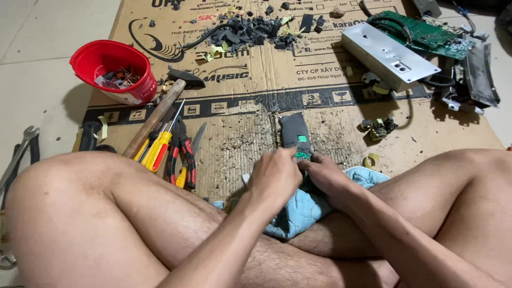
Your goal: The person sits on the floor and uses a screwdriver and pliers to remove components from a green circuit board. They scrape the board surface with a tool and place removed parts into a red bucket.
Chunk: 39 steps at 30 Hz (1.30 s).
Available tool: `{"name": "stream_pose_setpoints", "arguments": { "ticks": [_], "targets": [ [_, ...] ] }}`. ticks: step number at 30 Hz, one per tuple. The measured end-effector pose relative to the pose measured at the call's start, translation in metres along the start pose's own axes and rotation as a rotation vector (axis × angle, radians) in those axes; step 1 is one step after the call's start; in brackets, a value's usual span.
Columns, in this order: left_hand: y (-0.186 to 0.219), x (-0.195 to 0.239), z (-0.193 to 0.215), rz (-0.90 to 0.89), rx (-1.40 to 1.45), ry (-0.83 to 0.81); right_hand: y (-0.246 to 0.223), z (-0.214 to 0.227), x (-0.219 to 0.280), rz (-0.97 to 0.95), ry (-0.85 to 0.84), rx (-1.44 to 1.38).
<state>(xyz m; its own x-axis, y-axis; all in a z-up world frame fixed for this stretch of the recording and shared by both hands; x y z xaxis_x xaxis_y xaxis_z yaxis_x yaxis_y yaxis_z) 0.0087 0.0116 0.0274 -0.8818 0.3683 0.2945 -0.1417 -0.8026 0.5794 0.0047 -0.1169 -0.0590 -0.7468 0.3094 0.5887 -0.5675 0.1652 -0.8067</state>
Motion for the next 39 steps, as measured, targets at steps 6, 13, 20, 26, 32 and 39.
{"name": "stream_pose_setpoints", "arguments": {
  "ticks": [6,13,20,26,32,39],
  "targets": [
    [-0.006,-0.017,0.01,0.163,-0.009,-0.148,0.001,-0.002,-0.003,0.041,-0.012,0.061],
    [0.002,-0.012,0.01,0.214,-0.019,-0.192,0.003,0.001,-0.008,0.027,0.005,0.129],
    [0.0,0.009,-0.009,-0.044,-0.174,-0.017,0.002,0.0,0.0,-0.033,-0.029,0.073],
    [-0.011,-0.007,0.001,0.214,0.046,-0.12,0.011,0.012,-0.022,-0.036,-0.017,0.058],
    [-0.002,0.004,-0.012,0.027,-0.077,-0.034,0.02,0.014,-0.036,-0.016,-0.019,0.045],
    [-0.015,-0.026,-0.022,0.404,0.268,-0.083,-0.003,-0.002,0.004,-0.015,-0.024,0.141]
  ]
}}
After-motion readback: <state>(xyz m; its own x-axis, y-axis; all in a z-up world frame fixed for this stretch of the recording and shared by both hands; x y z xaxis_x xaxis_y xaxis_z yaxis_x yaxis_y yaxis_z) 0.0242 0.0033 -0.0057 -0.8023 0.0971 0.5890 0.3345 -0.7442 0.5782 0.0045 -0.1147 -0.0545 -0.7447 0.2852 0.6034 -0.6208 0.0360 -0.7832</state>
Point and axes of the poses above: each hand's wrist, its own x-axis away from the middle knuckle, its own z-axis out of the back of the hand, y = z × x, the point moved 3 cm from there along -x, towards the middle knuckle, and after that the axes turned 9 degrees about -x, right-handed, at the moved point
